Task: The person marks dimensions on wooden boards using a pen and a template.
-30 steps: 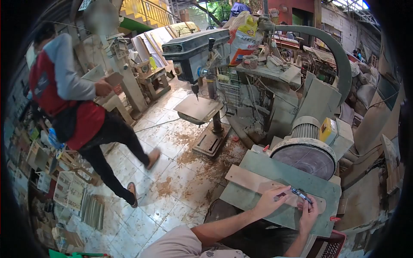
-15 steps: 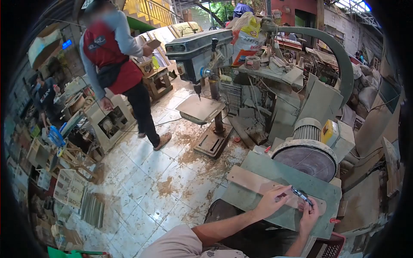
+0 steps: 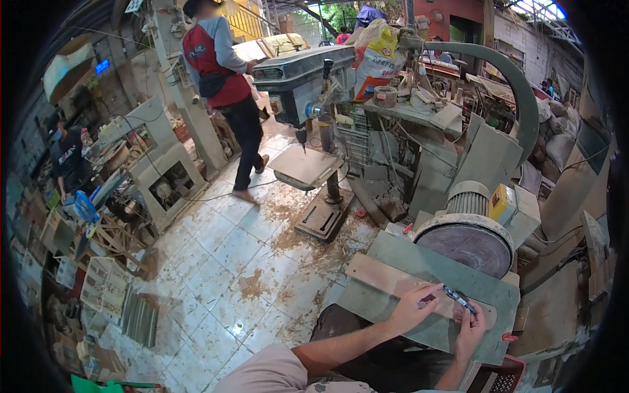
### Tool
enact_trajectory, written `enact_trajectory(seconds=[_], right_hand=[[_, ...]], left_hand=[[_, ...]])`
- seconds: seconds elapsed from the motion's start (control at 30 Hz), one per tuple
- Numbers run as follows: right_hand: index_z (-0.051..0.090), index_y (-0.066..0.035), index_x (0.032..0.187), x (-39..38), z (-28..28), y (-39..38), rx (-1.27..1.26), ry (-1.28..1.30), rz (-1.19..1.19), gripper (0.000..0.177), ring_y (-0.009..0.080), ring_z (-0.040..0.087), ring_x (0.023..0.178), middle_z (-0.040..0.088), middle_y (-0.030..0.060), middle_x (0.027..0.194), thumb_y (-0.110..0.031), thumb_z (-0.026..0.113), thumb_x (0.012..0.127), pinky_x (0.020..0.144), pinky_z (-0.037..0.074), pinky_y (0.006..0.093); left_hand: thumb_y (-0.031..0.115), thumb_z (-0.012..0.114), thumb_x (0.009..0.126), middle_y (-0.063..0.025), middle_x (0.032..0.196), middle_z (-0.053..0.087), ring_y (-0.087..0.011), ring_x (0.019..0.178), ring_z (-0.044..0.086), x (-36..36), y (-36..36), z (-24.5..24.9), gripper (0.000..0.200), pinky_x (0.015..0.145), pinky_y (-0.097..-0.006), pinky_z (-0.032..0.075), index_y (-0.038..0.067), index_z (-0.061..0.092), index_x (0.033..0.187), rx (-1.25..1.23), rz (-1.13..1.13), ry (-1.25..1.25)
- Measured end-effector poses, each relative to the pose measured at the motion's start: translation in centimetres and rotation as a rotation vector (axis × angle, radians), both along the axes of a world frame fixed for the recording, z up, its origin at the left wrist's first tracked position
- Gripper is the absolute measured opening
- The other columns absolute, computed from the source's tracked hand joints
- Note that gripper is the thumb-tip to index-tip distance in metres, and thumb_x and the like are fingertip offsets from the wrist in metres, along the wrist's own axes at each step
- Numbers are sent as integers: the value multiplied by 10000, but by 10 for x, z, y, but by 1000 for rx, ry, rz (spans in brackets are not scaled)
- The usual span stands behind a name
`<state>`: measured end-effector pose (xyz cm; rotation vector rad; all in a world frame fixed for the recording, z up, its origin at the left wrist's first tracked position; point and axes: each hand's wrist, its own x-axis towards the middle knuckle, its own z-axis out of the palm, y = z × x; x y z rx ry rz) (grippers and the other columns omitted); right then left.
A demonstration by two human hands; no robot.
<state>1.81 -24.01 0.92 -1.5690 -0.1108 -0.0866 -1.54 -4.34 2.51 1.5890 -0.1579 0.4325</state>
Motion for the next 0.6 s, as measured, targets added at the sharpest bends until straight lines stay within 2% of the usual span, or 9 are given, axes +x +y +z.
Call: enact_trajectory(seconds=[0.13,0.23,0.33,0.6], right_hand=[[546,24,1182,0,-2,0,7,4,-19,230,130,670,803,681,88,889,-78,530,977,667,512,231],[549,26,1174,-1,0,2,3,-26,-42,224,126,669,799,680,85,883,-80,529,978,664,511,229],[554,23,1168,1,-2,-2,-2,-20,-25,220,123,668,798,679,81,882,-87,532,979,662,509,226],[557,21,1169,-2,3,3,16,-25,-14,227,113,661,788,681,78,879,-102,542,979,665,504,218]], left_hand=[[59,617,901,-127,1209,563,-155,964,627,0,2,1,399,836,-270,519,3,557,1291,10,-49,26],[64,626,892,-130,1205,566,-163,935,636,2,1,1,405,830,-277,516,0,560,1286,116,-73,38],[76,627,886,-150,1178,573,-186,951,618,4,1,-2,434,789,-281,523,17,541,1308,73,-109,-7],[75,628,885,-146,1169,570,-187,923,637,1,0,0,442,791,-279,518,14,536,1313,81,-24,-40]])
